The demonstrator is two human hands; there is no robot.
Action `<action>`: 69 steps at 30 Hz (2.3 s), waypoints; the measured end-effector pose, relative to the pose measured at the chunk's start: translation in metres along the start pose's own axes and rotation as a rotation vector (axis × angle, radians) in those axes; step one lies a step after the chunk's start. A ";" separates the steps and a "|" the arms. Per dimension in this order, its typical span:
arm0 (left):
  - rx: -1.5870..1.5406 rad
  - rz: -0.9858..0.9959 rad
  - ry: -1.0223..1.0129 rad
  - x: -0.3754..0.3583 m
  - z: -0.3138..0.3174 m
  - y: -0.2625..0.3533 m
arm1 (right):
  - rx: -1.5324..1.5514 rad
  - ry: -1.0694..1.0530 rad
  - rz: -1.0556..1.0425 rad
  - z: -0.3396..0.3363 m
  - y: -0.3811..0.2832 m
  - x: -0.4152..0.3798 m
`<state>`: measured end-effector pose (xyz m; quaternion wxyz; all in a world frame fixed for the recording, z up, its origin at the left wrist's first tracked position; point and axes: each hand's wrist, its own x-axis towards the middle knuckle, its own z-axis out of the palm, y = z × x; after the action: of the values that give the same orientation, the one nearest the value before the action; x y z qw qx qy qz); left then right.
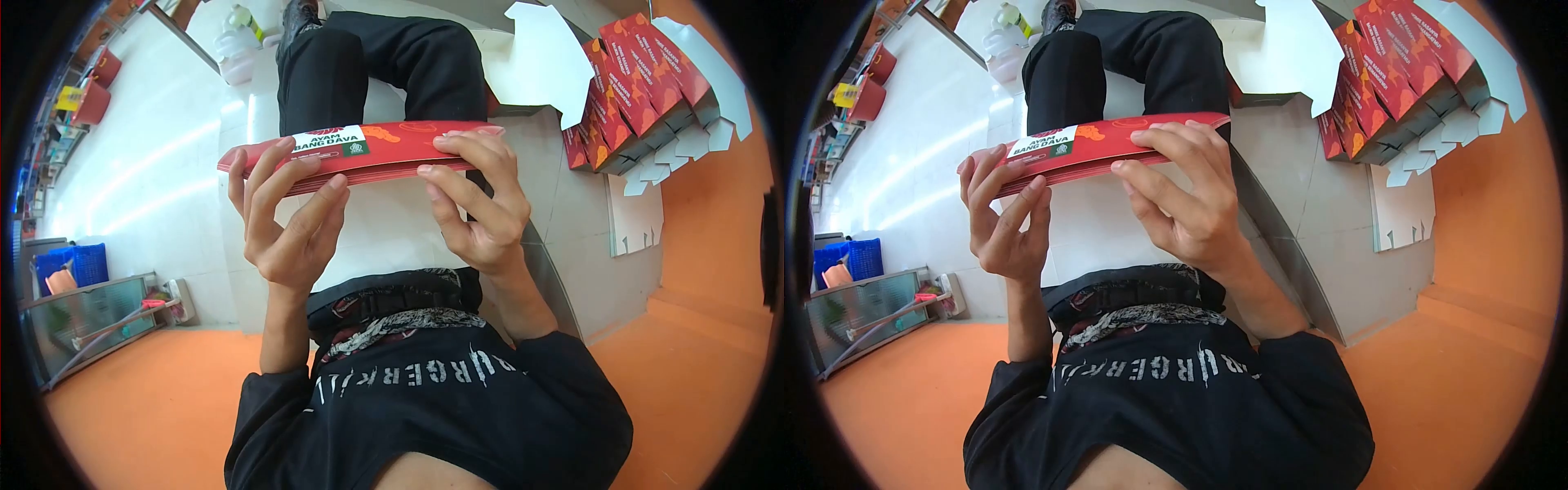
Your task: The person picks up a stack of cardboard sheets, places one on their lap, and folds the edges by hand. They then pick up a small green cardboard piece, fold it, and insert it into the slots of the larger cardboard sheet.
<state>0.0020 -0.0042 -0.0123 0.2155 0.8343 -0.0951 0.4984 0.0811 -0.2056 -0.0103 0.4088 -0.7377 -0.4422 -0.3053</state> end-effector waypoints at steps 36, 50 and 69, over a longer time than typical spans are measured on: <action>0.004 -0.057 0.041 -0.015 0.001 0.002 | 0.062 -0.042 0.014 -0.002 -0.005 -0.008; -0.001 -0.078 0.039 -0.014 0.001 0.005 | 0.046 -0.021 0.061 0.000 -0.010 -0.007; -0.013 -0.085 0.036 -0.012 0.001 0.005 | 0.043 -0.037 0.049 -0.001 -0.010 -0.005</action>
<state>-0.0054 -0.0100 -0.0219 0.2437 0.8271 -0.0592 0.5031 0.0693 -0.2060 -0.0104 0.4235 -0.7450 -0.4378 -0.2718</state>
